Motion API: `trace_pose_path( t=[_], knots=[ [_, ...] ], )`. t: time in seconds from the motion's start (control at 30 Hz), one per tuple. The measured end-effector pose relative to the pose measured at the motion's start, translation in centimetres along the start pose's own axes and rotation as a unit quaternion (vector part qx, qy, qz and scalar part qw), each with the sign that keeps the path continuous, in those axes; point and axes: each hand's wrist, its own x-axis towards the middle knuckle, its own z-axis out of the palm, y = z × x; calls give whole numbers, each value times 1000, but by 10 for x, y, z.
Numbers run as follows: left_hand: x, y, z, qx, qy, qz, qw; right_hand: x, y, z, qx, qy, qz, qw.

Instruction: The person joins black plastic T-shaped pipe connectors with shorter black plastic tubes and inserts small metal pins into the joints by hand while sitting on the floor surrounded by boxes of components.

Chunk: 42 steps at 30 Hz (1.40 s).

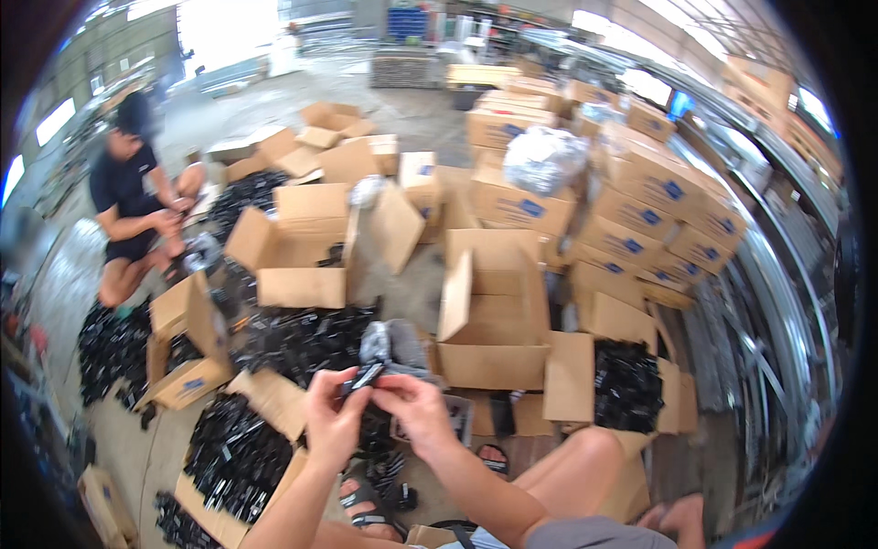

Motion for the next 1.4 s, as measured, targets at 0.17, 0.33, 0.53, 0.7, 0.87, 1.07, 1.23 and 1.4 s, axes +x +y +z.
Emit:
trace_pose_path(
  t=[0.17, 0.33, 0.53, 0.7, 0.87, 1.07, 1.23, 1.4],
  knots=[
    [0, -4, -12, -59, 4, -6, 998, 3, -3, 5, 61, -24, 59, 996],
    [-5, 8, -14, -44, 5, -16, 999, -5, -9, 12, 52, -27, 87, 995],
    [-4, 10, -13, -10, -6, -28, 1000, -9, -8, 16, 30, -16, -3, 999],
    [-3, 3, -16, -4, -11, -24, 1000, -11, -10, 19, 6, 3, -1, 1000],
    [-5, 6, -17, -23, -13, -26, 999, -11, -4, 23, 47, 15, -8, 999],
    [-6, 1, -15, -30, 3, -25, 999, -17, -6, 28, 69, 31, -5, 997],
    [-7, 3, -16, -18, -8, -43, 999, -17, -4, 28, 68, 40, 2, 997],
    [-8, 9, -15, -7, -16, -15, 1000, -17, 4, 27, -43, 58, -89, 993]
  ],
)
